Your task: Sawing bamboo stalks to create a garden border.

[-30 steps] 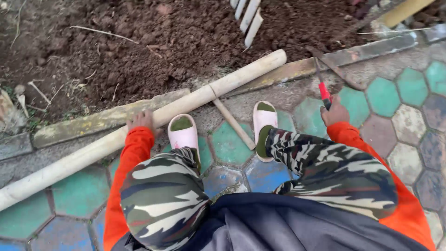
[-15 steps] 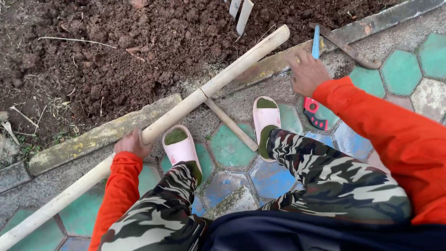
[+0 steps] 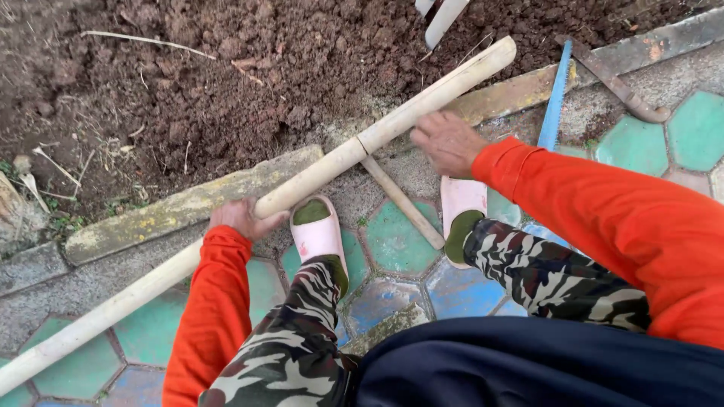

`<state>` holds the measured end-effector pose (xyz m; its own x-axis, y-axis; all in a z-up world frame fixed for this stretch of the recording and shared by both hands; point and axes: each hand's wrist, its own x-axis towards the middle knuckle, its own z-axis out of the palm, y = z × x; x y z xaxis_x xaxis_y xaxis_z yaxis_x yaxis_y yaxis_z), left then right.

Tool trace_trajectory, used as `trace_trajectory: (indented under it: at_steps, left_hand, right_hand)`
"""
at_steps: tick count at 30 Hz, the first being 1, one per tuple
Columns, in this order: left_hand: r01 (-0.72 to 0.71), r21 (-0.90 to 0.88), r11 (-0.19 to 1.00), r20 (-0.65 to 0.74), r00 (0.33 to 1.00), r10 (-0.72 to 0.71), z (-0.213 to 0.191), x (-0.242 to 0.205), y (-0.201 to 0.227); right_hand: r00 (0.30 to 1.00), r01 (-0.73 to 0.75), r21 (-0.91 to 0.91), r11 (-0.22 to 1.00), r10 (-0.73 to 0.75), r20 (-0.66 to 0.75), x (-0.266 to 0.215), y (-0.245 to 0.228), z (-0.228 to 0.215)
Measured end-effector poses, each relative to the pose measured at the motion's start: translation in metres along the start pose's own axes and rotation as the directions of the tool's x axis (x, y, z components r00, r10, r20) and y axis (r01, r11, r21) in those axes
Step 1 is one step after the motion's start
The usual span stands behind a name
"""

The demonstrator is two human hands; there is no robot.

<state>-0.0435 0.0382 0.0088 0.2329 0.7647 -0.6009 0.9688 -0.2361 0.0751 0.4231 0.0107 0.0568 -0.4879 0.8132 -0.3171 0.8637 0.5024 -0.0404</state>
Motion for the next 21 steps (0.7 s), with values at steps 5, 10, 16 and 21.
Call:
trace_trajectory:
  at_steps: [5,10,16,21]
  left_hand:
    - [-0.027,-0.059,0.998,-0.037,0.999,0.025,-0.003,0.025,-0.014]
    - [-0.155,0.08,0.985,-0.202,0.965,0.169,0.026,0.031,-0.018]
    - [-0.086,0.063,0.994,-0.136,0.986,0.094,0.016,0.03,-0.017]
    - [-0.103,-0.016,0.995,-0.134,0.986,0.1,0.002,0.023,-0.024]
  right_hand:
    - [0.898,-0.286,0.249,0.925,0.168,0.406,0.003,-0.085,0.085]
    - [0.87,-0.403,0.487,0.775,0.489,-0.058,0.033,-0.129,0.17]
    - [0.748,-0.645,0.555,0.525,0.581,0.32,0.038,-0.109,0.122]
    - [0.745,-0.666,0.622,0.412,0.414,0.523,-0.015,-0.097,0.085]
